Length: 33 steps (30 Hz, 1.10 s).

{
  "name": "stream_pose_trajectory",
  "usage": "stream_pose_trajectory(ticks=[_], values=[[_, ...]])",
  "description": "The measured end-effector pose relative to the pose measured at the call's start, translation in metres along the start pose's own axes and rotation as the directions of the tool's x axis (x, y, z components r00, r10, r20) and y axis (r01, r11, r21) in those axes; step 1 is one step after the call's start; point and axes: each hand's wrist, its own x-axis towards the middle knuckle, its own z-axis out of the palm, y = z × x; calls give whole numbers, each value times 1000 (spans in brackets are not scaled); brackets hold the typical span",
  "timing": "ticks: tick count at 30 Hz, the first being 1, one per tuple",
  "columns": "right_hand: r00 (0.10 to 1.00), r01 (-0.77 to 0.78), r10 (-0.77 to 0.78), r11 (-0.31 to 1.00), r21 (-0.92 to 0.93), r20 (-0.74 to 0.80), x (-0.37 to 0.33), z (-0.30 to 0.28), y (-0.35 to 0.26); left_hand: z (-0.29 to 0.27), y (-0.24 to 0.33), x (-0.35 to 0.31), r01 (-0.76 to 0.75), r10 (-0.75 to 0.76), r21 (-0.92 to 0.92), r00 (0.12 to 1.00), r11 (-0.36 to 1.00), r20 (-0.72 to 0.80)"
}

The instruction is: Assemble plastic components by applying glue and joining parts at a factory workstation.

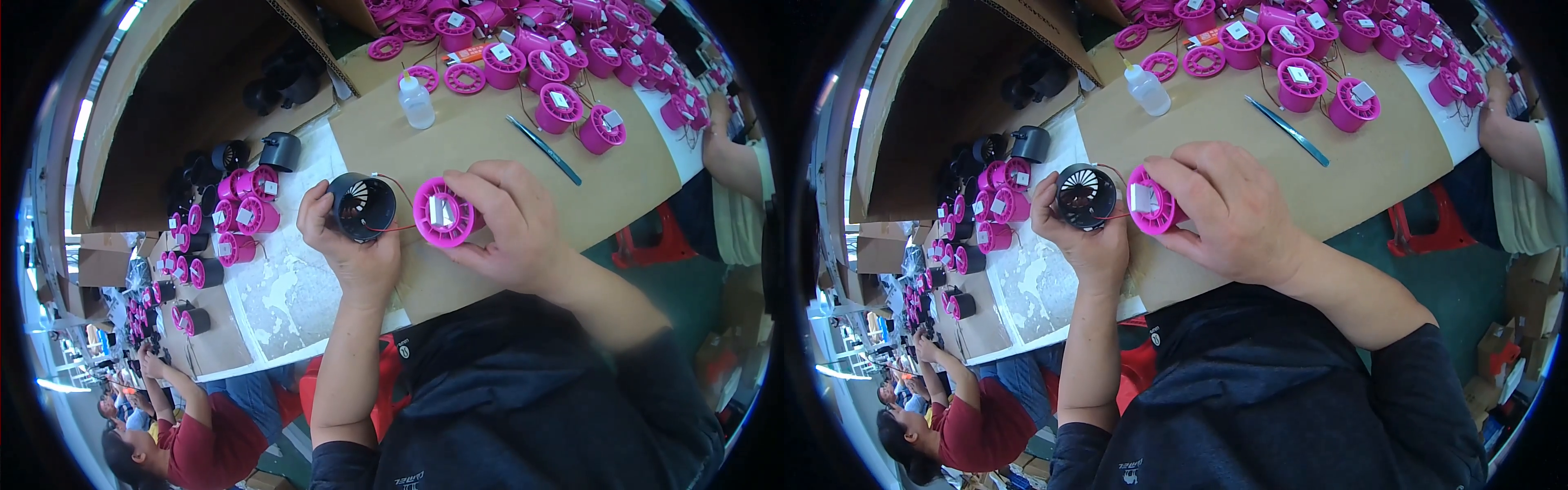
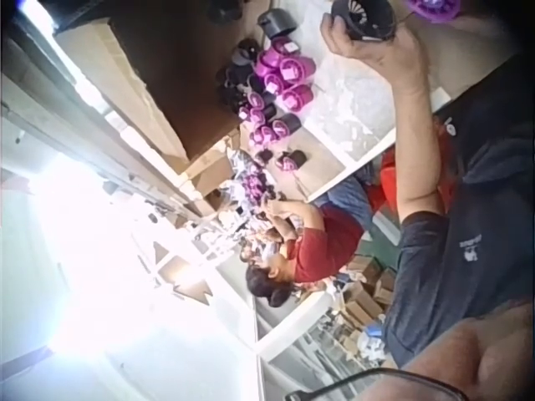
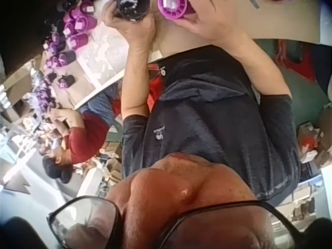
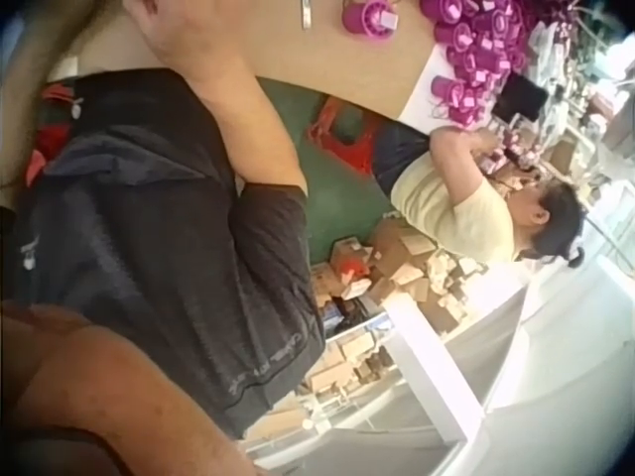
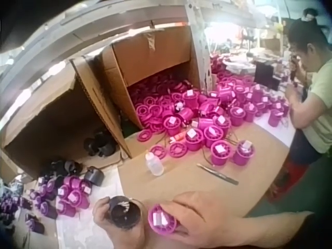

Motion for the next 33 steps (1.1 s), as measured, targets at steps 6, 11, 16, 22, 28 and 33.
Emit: stream_pose_trajectory(ticks=[6,11,16,22,28,33], values=[[987,156,-157,987,-45,-34,-7,4,6,3,-2,0,34,-33,-25,999,999,14],[988,148,-147,989,29,-41,-7,1,4,5,-1,-2,112,-107,-99,993,989,59],[948,-280,318,859,429,-17,3,-1,9,-4,11,3,378,-342,-56,884,924,320],[744,-499,593,188,846,308,11,-1,5,-13,18,9,-84,47,184,979,979,201],[702,-611,448,-19,791,553,6,-2,-6,-20,48,15,-69,90,-81,954,994,287],[617,-720,371,-90,688,694,2,-5,5,-25,51,1,156,-64,-391,969,907,239]])
